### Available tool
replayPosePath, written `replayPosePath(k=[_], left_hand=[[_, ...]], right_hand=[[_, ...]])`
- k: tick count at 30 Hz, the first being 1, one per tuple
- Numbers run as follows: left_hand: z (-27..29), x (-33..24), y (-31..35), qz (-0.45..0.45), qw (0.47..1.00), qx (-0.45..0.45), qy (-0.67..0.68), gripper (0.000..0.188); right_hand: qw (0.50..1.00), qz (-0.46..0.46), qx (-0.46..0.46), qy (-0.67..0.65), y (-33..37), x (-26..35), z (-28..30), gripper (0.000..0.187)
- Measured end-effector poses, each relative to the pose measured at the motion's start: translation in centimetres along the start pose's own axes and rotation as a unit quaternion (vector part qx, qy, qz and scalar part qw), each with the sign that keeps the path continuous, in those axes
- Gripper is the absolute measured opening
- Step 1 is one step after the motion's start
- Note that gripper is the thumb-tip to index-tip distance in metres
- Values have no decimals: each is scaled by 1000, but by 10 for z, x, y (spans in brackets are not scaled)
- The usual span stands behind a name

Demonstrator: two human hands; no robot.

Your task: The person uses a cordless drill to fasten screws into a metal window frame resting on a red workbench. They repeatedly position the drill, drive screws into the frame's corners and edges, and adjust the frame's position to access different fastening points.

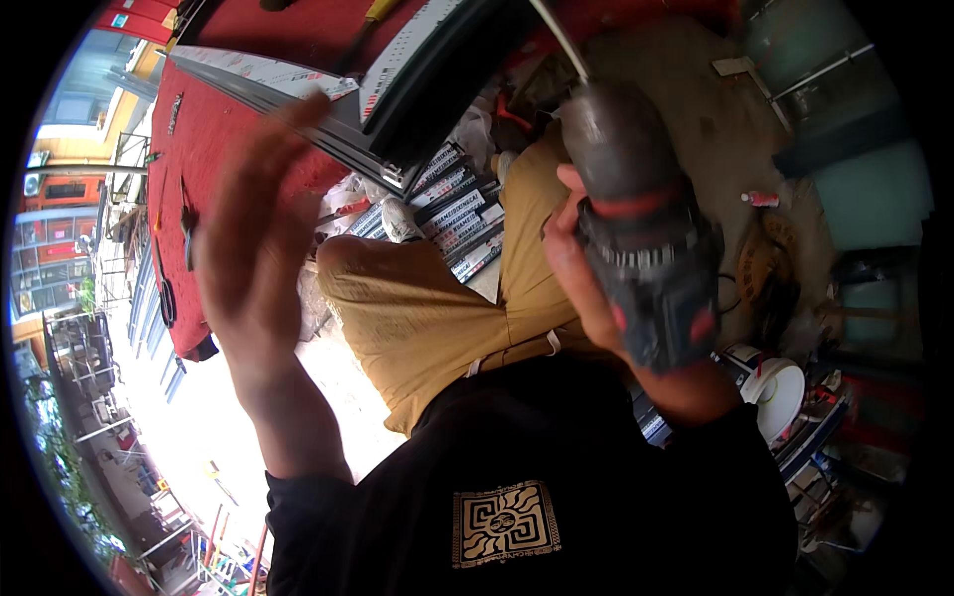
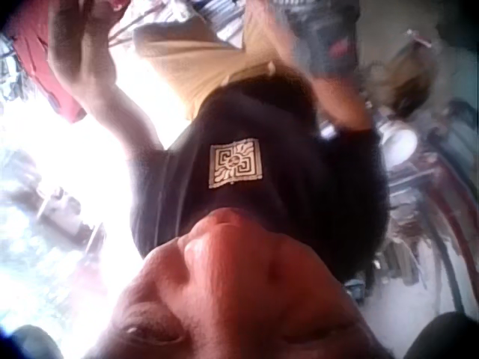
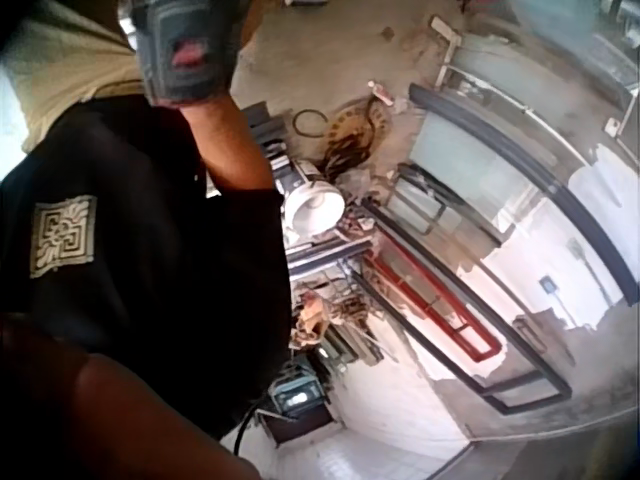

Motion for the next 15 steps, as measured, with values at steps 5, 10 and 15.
replayPosePath(k=[5, 10, 15], left_hand=[[37, 40, -82, 14, 980, -73, -185, 38], [21, 95, -125, 82, 948, -11, -306, 35], [5, 104, -110, -300, 829, -16, -472, 25]], right_hand=[[995, -54, -10, -87, 16, -28, 4, 19], [997, -7, 57, -48, 42, -36, 3, 27], [988, -34, 66, -139, 33, -41, -5, 35]])
Point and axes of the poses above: each hand's wrist, its own y-axis away from the middle knuckle, its own z-axis out of the back of the hand, x = y × z, the point moved 9 cm from there along -y, towards the middle knuckle, and after that the axes turned 13 degrees about z, right-handed, at the moved point
